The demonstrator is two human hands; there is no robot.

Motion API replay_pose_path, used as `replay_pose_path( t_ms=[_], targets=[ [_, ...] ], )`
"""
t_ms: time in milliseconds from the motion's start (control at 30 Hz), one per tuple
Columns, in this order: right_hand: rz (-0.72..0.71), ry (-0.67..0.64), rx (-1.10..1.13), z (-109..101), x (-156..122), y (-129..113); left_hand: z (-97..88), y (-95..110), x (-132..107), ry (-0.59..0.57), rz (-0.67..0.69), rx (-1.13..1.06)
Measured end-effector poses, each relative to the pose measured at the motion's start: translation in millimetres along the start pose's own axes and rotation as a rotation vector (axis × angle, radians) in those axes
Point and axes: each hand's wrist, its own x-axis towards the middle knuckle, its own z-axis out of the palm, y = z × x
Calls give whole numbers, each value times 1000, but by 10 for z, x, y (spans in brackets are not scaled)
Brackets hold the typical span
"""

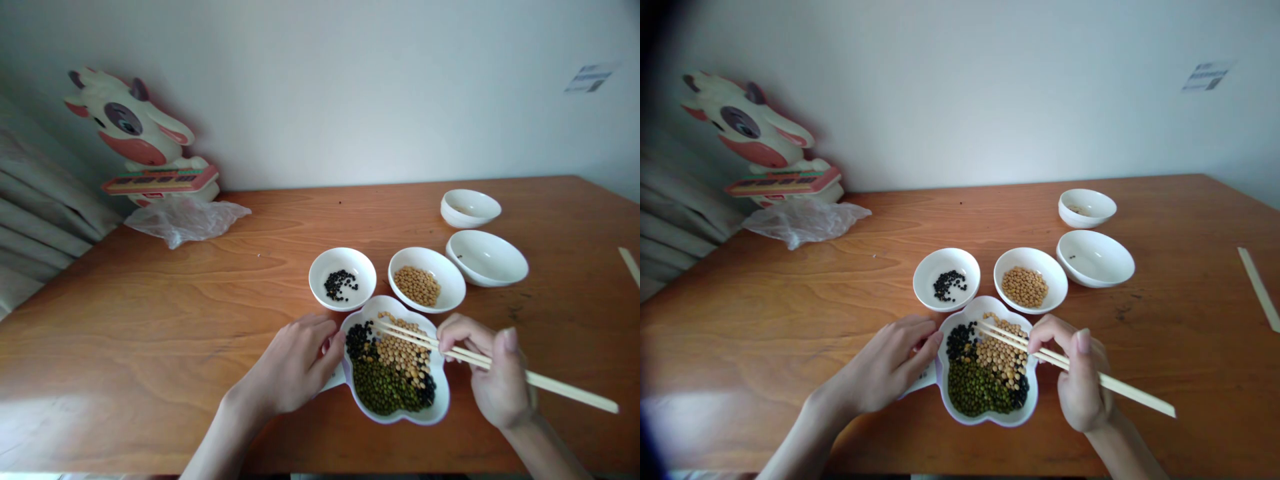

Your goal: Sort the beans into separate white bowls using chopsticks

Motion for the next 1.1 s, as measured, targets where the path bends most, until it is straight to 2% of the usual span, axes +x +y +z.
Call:
replay_pose_path(
  t_ms=[333, 533, 800, 1100],
  targets=[
    [-96, 50, 46, -10, 45, -102, 6, 3, 17, -7, 4, -7],
    [-81, 11, 14, -78, 55, -162, 2, -3, 14, -7, 0, -8],
    [-56, 52, 20, -85, -6, -65, 9, -14, 3, -4, 4, 3],
    [-61, 58, 24, -81, 10, -148, 3, -3, 3, 6, 18, 5]
  ],
)
